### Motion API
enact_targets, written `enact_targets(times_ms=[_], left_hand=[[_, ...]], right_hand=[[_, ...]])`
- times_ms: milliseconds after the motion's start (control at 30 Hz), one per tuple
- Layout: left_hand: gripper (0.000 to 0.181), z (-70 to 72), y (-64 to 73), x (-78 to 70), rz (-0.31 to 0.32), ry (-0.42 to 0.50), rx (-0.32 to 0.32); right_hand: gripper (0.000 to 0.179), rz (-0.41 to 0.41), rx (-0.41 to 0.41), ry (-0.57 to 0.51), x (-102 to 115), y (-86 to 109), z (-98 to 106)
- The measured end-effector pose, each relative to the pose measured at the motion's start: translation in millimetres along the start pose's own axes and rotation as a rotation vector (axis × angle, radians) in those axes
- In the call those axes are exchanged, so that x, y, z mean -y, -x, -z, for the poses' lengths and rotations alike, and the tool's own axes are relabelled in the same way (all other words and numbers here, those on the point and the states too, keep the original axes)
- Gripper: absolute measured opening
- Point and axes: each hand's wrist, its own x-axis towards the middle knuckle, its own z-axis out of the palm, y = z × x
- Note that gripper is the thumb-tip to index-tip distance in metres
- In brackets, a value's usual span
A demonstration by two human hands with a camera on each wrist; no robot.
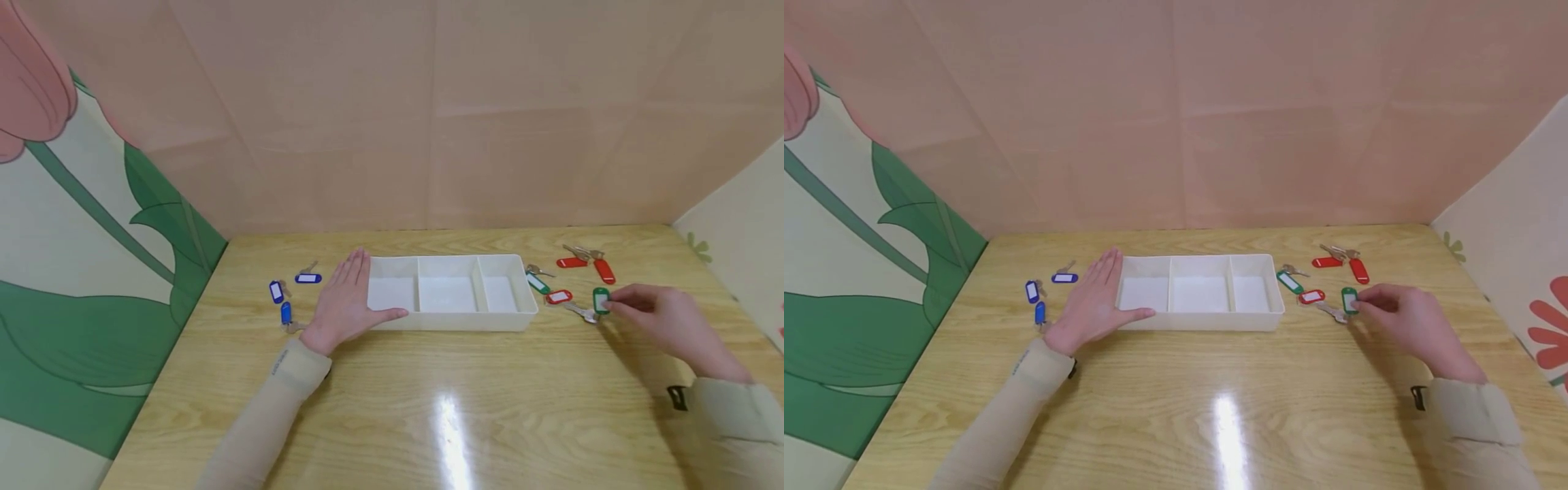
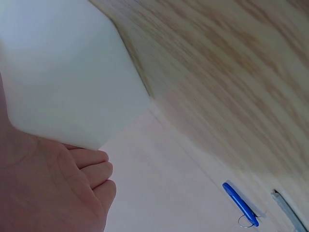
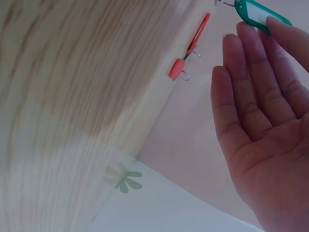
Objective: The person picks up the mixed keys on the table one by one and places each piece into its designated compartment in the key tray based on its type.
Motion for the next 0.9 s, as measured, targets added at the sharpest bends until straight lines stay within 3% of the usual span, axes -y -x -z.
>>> enact_targets(times_ms=[900], left_hand=[[0.132, 4.7, 0.8, -1.1, 0.002, 0.01, 0.014]], right_hand=[[0.024, -0.045, -0.105, -0.058, 20, -3.4, 5]])
